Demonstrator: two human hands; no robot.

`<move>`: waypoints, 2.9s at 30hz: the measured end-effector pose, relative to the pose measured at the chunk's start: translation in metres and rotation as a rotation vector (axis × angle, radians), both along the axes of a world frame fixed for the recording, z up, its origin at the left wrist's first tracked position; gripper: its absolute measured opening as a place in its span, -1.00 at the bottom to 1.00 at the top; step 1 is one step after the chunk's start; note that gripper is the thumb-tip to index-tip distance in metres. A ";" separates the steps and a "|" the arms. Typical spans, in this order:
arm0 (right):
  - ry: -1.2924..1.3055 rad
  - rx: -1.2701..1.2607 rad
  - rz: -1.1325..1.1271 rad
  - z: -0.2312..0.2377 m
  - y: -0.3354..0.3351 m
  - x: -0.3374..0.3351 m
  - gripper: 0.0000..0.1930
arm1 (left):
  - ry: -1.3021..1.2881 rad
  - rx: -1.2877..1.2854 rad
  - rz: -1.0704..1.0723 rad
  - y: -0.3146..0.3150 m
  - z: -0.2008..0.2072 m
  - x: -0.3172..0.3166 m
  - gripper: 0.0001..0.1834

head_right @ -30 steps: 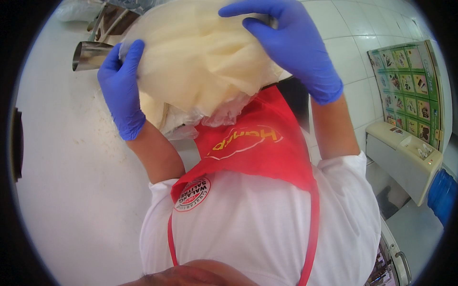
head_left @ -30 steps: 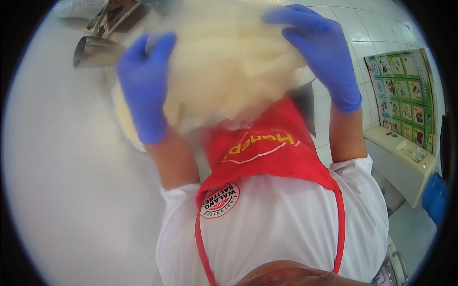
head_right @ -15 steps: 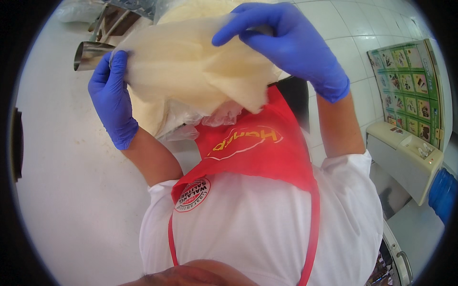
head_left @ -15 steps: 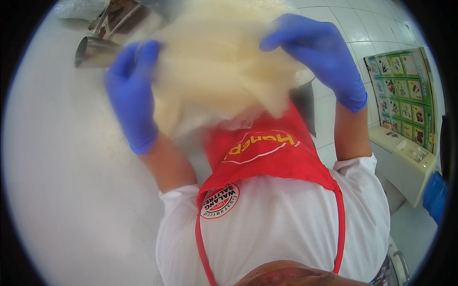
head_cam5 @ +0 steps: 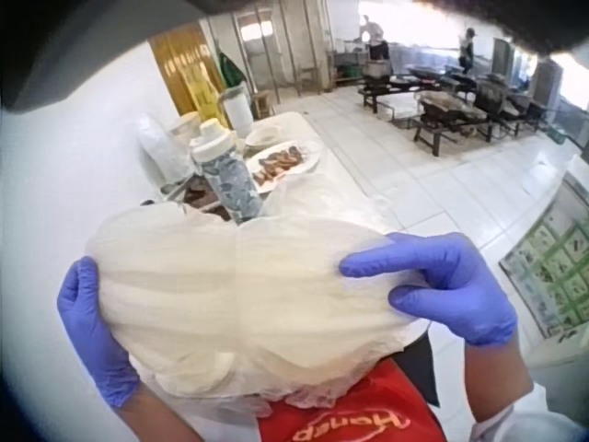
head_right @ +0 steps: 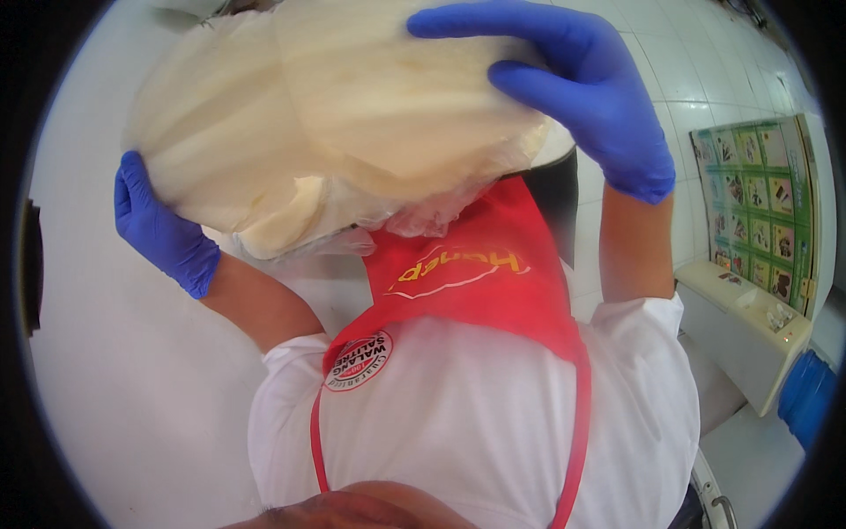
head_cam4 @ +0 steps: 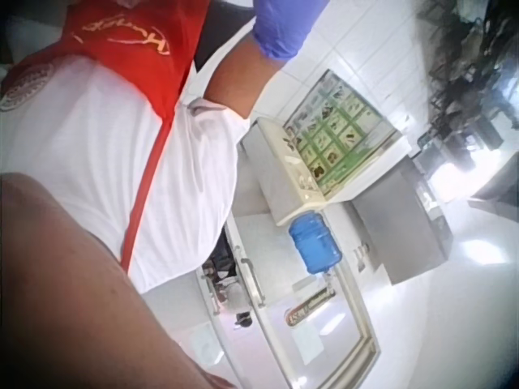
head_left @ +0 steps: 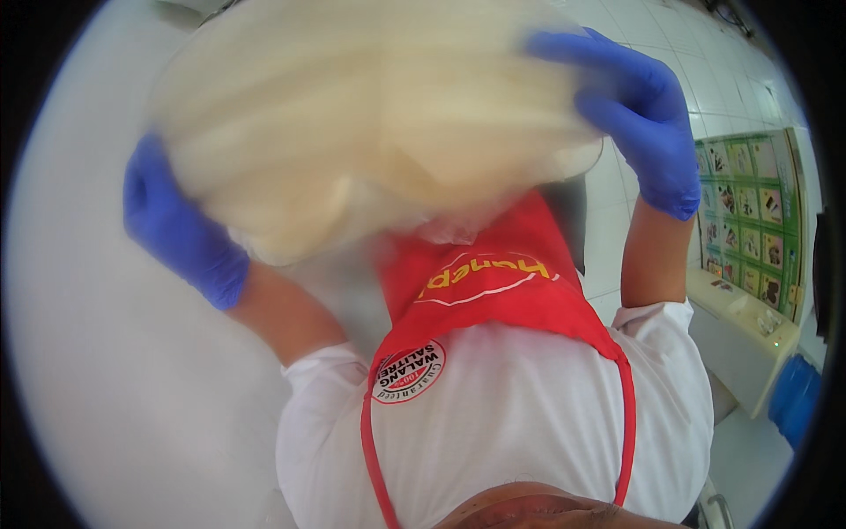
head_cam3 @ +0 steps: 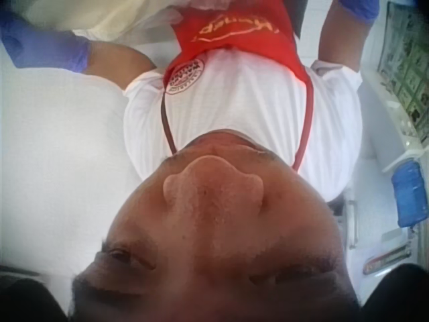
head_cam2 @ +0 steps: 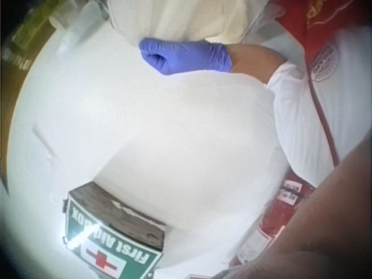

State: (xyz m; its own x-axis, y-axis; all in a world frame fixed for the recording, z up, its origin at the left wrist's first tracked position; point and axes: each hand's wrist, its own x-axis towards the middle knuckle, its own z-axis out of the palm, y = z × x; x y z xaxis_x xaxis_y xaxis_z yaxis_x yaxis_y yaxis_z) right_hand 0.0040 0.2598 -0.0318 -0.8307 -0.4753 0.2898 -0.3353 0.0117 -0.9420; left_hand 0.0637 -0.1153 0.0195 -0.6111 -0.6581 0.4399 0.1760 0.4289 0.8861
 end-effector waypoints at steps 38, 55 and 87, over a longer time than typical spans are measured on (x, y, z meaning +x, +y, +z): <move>0.107 0.162 -0.092 0.051 0.056 -0.105 -0.28 | -0.440 -0.309 0.050 -0.141 -0.173 0.043 -0.45; 0.144 0.231 -0.016 0.071 0.020 -0.093 -0.25 | -0.668 -0.032 -0.015 -0.096 -0.133 0.100 -0.37; 0.197 0.331 0.711 0.082 -0.227 -0.069 -0.78 | -0.215 0.075 -0.007 -0.110 -0.047 0.104 -0.78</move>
